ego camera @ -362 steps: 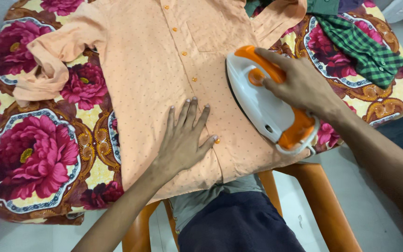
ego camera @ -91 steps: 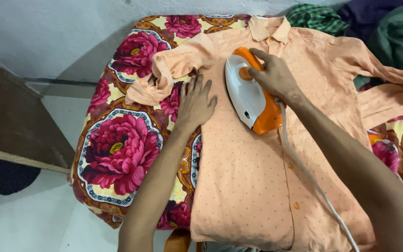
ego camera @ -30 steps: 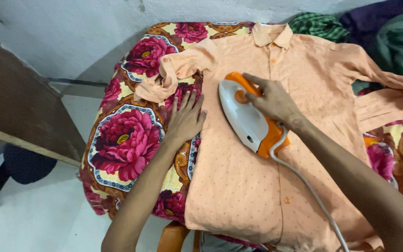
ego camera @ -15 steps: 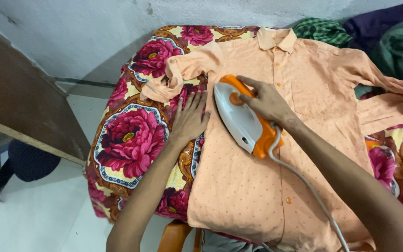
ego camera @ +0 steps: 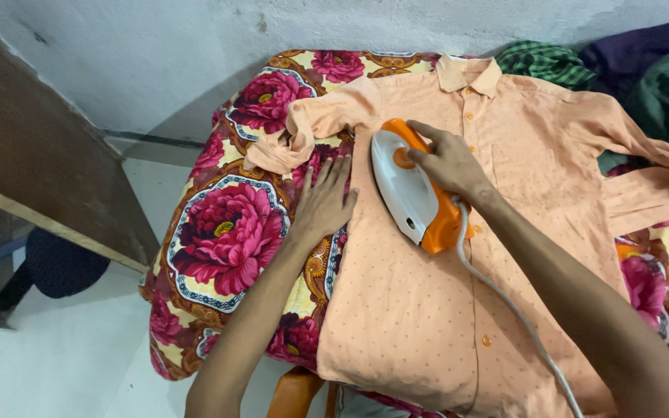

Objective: The person lays a peach-colored long-sleeved shirt flat on a floral-patterned table, smooths it out, and irons the front body and sleeves using a white and orange iron. The person moves the iron back and forth across the fabric to remove wrinkles.

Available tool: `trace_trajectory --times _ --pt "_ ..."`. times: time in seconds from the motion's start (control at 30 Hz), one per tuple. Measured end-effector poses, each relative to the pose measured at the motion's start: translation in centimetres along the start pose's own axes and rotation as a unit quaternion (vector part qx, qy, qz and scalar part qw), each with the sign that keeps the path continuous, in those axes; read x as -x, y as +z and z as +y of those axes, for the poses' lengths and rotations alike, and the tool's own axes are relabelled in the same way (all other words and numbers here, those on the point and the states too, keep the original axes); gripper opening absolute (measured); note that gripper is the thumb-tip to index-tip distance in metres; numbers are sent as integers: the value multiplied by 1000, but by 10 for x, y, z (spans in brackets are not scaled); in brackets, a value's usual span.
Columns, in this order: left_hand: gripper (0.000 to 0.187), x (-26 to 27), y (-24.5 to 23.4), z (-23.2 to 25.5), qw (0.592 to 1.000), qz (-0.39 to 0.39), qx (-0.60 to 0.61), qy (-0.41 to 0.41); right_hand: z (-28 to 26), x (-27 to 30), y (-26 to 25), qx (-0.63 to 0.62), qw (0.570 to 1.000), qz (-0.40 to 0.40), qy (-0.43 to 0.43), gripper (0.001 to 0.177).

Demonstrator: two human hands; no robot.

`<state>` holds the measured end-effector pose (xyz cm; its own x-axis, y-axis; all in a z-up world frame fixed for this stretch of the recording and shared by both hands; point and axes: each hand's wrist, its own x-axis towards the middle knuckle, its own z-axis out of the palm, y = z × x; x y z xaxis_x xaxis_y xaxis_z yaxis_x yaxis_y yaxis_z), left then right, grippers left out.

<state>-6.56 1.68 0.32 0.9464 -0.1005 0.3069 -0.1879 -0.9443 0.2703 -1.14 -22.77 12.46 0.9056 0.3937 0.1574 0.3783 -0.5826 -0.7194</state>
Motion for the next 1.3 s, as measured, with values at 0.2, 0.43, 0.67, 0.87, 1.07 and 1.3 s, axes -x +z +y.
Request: trace_trajectory --times 0.2,0.43,0.67,0.87,1.07,1.3 --pt "78 1 -3 0 1000 3 22 -2 -11 15 0 29 998 -41 34 65" --pt "78 0 1 -3 1000 2 11 5 -7 33 -15 38 999 -32 18 64" --pt "77 0 0 -4 1000 3 9 -1 -5 9 -7 30 998 -21 43 64" --pt "77 -1 -3 -2 1000 -5 12 -8 -10 5 8 2 999 -33 -11 64" --pt "75 -1 0 -1 1000 -20 6 -12 -10 36 -4 39 997 -59 -8 65" --pt "76 10 -36 24 998 -19 41 -32 -17 65 -19 24 998 -57 11 66"
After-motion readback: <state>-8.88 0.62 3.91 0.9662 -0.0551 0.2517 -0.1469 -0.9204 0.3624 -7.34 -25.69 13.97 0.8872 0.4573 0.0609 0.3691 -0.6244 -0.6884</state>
